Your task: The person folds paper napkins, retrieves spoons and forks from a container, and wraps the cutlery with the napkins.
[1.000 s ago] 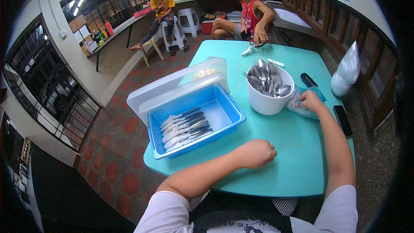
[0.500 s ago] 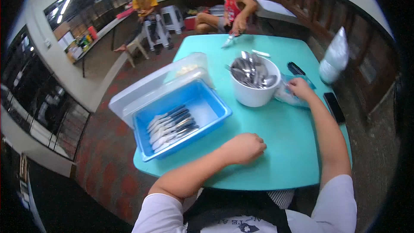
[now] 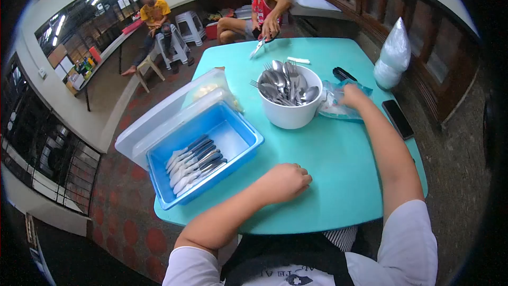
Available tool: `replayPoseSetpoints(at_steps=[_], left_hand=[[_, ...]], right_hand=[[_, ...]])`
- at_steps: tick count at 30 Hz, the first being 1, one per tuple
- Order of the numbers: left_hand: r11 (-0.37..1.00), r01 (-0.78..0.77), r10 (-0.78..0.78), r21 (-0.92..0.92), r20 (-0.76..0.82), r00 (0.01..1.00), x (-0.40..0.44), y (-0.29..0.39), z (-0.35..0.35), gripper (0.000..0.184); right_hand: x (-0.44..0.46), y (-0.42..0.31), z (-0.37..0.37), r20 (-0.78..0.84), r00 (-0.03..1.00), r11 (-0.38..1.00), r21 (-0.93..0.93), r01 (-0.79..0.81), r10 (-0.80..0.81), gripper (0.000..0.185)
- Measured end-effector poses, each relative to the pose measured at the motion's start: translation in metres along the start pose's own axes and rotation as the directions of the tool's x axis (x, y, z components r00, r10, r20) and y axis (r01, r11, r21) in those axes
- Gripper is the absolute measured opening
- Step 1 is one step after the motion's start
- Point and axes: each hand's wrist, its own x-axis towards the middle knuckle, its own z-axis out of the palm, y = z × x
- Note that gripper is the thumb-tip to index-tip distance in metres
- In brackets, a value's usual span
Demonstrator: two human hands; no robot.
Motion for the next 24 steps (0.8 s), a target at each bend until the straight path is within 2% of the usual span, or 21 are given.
replayPoseSetpoints(at_steps=[2, 4, 9, 12, 15, 18, 21, 24], left_hand=[[1.0, -0.003, 0.003, 0.011, -0.004, 1.0, -0.002, -0.001, 0.0, 0.014], [1.0, -0.012, 0.012, 0.015, -0.011, 1.0, -0.002, -0.001, -0.001, 0.014], [1.0, 0.027, -0.027, 0.014, -0.012, 1.0, -0.003, 0.001, -0.003, 0.013], [0.999, 0.029, -0.029, 0.02, 0.005, 1.0, -0.002, 0.003, -0.003, 0.013], [0.999, 0.032, -0.032, 0.031, 0.02, 0.999, -0.002, 0.003, -0.001, 0.013], [0.999, 0.025, -0.026, 0.036, 0.005, 1.0, -0.002, 0.0, 0.002, 0.012], [0.999, 0.022, -0.022, 0.039, 0.001, 1.0, -0.002, -0.001, 0.002, 0.012], [0.998, 0.026, -0.028, 0.054, 0.029, 0.999, -0.001, 0.0, 0.0, 0.012]], right_hand=[[0.005, 0.005, 0.002, 0.008, 0.997, 0.995, 0.067, 0.08, -0.08, 0.059], [0.008, 0.003, 0.004, -0.01, 0.997, 0.992, 0.094, 0.079, -0.078, 0.071], [0.007, 0.005, 0.008, -0.051, 0.995, 0.978, 0.188, 0.09, -0.082, 0.067], [-0.004, 0.001, 0.006, -0.146, 0.98, 0.982, 0.119, 0.149, -0.131, 0.046], [-0.009, -0.003, 0.007, -0.278, 0.949, 0.971, 0.14, 0.196, -0.151, 0.036], [0.0, 0.007, 0.014, -0.361, 0.897, 0.939, 0.13, 0.32, -0.256, 0.03], [-0.002, 0.008, 0.01, -0.309, 0.915, 0.93, 0.174, 0.324, -0.261, 0.027], [-0.022, -0.002, -0.004, -0.426, 0.862, 0.904, 0.189, 0.382, -0.275, 0.022]])
